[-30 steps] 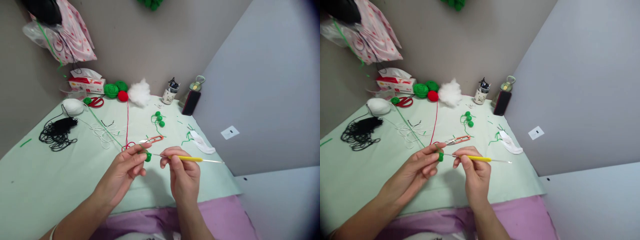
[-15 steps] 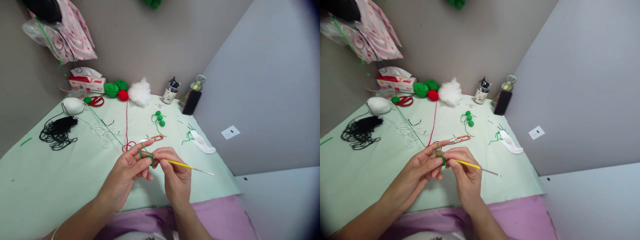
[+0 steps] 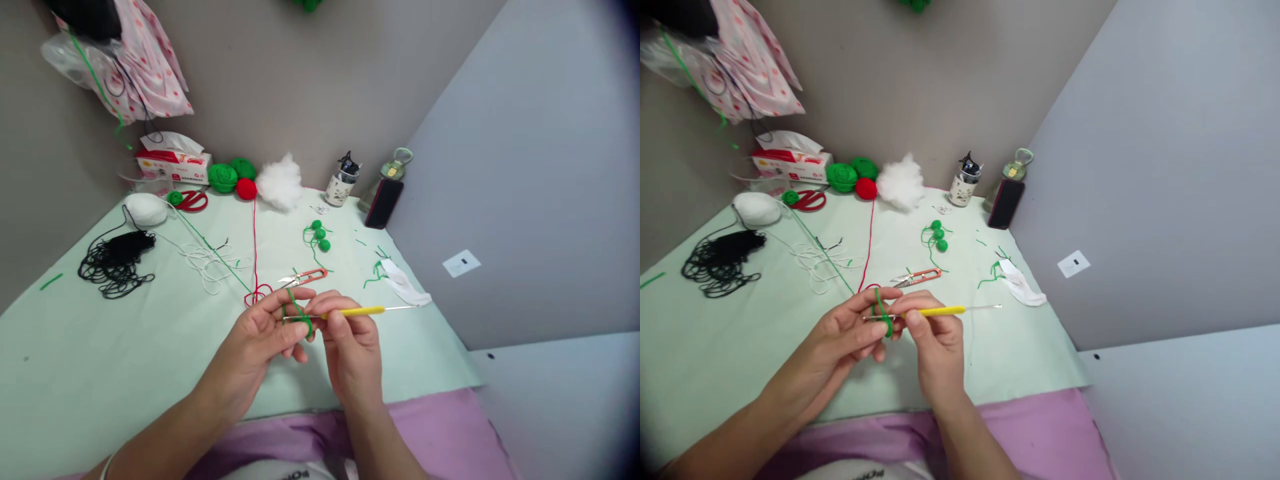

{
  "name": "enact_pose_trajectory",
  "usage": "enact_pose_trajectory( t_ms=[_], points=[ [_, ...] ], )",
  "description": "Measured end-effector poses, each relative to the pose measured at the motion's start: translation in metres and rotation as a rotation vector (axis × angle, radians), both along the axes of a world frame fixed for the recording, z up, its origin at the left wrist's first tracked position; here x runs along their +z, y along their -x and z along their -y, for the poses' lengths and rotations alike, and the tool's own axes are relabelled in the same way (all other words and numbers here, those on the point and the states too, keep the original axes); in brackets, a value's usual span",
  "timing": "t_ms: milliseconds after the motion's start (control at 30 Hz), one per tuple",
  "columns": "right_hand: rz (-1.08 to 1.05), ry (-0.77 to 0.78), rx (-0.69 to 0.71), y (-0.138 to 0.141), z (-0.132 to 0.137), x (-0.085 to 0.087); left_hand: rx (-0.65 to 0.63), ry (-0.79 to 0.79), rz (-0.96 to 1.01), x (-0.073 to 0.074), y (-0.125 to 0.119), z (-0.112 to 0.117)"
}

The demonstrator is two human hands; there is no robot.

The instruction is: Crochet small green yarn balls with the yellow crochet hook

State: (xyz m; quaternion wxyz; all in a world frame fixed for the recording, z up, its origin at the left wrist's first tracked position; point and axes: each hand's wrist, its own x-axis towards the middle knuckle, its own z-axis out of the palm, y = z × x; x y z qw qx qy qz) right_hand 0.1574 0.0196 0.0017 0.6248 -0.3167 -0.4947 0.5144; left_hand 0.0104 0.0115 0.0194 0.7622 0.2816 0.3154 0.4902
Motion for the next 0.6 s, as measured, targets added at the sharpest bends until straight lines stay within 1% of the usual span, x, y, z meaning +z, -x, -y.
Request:
enact_pose_trajectory(
  t_ms=[133, 267, 367, 433, 500, 600],
  points=[
    [-0.068, 0.021, 0.019, 0.0018, 0.0005, -0.0007, -0.038, 0.062, 0.048, 0.0009, -0.0002, -0.0004],
    [-0.133, 0.106, 0.002, -0.0024, -0.0015, -0.0006, -0.063, 0.147, 0.148, -0.0016, 0.0050, 0.0000],
    [-0.164, 0.166, 0.020, -0.0065, -0.0036, 0.0000, -0.087, 0.178, 0.203, -0.0039, 0.0079, 0.0004],
    [-0.187, 0.190, 0.054, -0.0077, -0.0040, 0.0009, -0.107, 0.160, 0.200, -0.0045, 0.0075, 0.0002],
    [-0.193, 0.189, 0.084, -0.0071, -0.0030, 0.0015, -0.100, 0.106, 0.146, -0.0044, 0.0050, -0.0003],
    [-0.096, 0.097, 0.050, -0.0044, 0.0005, 0.0004, -0.019, -0.016, -0.003, -0.0039, -0.0005, 0.0002]
  ],
)
